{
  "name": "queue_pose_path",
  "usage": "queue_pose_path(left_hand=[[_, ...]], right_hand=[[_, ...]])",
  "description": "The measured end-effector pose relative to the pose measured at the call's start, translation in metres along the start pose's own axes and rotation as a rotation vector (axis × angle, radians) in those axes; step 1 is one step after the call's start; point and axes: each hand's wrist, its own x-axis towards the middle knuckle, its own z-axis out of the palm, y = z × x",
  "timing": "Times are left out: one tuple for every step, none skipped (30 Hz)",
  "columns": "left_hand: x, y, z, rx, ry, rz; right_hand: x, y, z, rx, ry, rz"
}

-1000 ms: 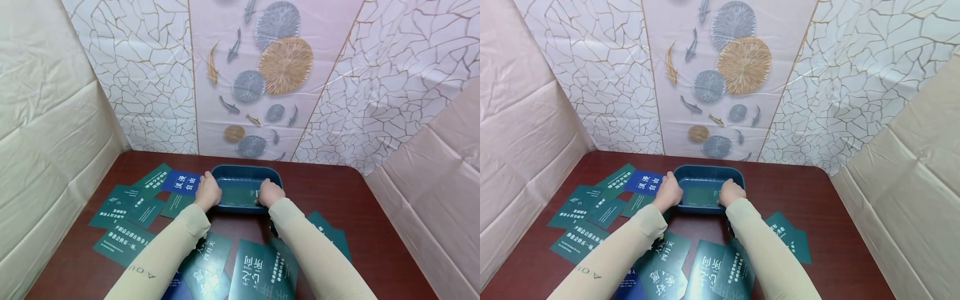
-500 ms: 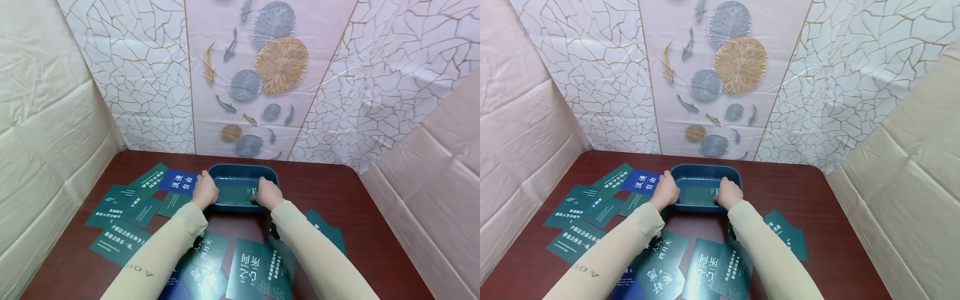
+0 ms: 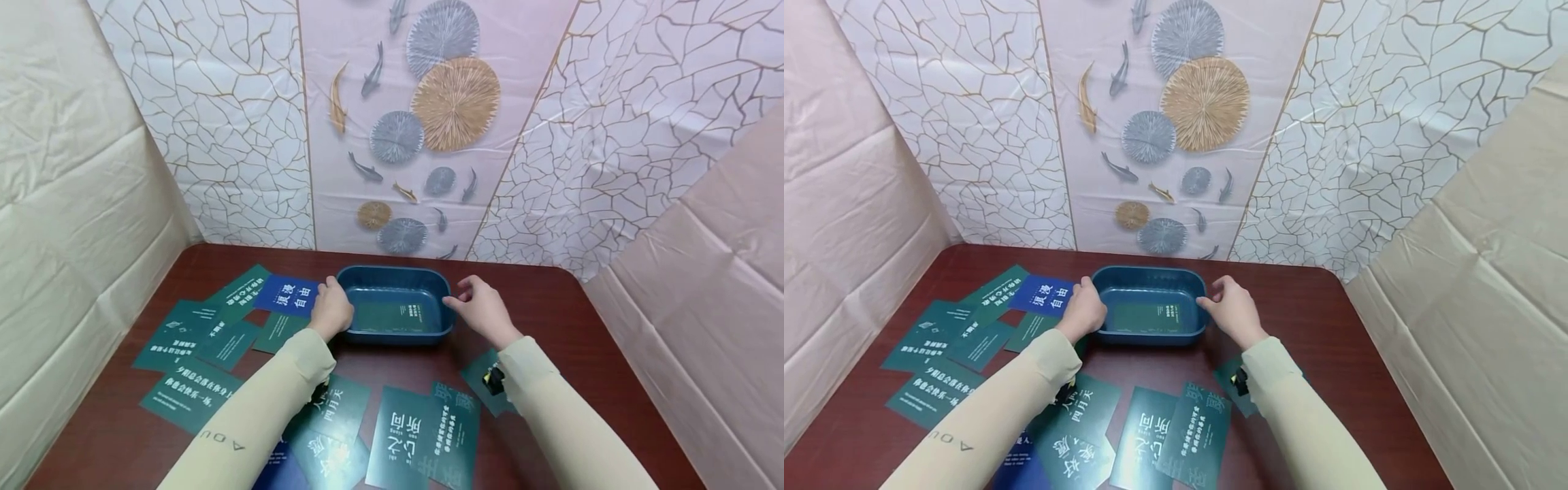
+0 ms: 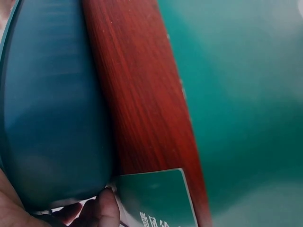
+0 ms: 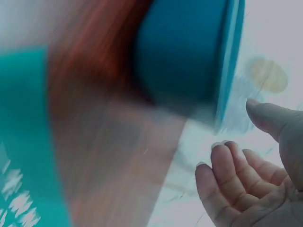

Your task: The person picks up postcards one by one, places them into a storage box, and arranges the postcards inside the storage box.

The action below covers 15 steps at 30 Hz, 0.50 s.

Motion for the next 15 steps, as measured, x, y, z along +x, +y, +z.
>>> queue_pose_path(left_hand=[[0.0, 0.0, 0.0, 0.0, -0.001, -0.001], [0.0, 0.0, 0.0, 0.0, -0.002, 0.0], [0.001, 0.0, 0.0, -0.001, -0.003, 0.001], [0.001, 0.0, 0.0, -0.001, -0.005, 0.003], [0.001, 0.0, 0.0, -0.001, -0.005, 0.005], [0.001, 0.0, 0.0, 0.001, -0.004, 0.007], [0.001, 0.0, 0.0, 0.001, -0.005, 0.006], [0.001, 0.0, 0.0, 0.001, -0.004, 0.005], [0.001, 0.0, 0.0, 0.002, -0.002, 0.005], [0.001, -0.001, 0.0, 0.004, 0.0, 0.004], [0.0, -0.001, 0.0, 0.005, 0.001, 0.004], [0.001, -0.001, 0.0, 0.007, 0.002, 0.004], [0.001, -0.001, 0.0, 0.009, 0.003, 0.004], [0.001, -0.001, 0.0, 0.011, 0.005, 0.005], [0.001, -0.001, 0.0, 0.013, 0.006, 0.007]], right_hand=[[-0.001, 0.007, -0.002, -0.012, -0.005, 0.012], [-0.003, 0.014, -0.005, -0.024, -0.017, 0.024], [-0.004, 0.022, -0.007, -0.04, -0.032, 0.036], [-0.006, 0.029, -0.009, -0.055, -0.049, 0.049], [-0.008, 0.037, -0.011, -0.074, -0.068, 0.062], [-0.01, 0.044, -0.013, -0.091, -0.09, 0.076], [-0.012, 0.051, -0.015, -0.108, -0.111, 0.095], [-0.014, 0.057, -0.017, -0.12, -0.134, 0.111], [-0.017, 0.062, -0.019, -0.134, -0.155, 0.125], [-0.019, 0.067, -0.02, -0.146, -0.175, 0.134], [-0.022, 0.072, -0.022, -0.157, -0.191, 0.143], [-0.025, 0.076, -0.024, -0.164, -0.205, 0.152], [-0.027, 0.079, -0.025, -0.17, -0.216, 0.158], [-0.029, 0.082, -0.026, -0.172, -0.225, 0.161], [-0.031, 0.084, -0.027, -0.177, -0.233, 0.163]])
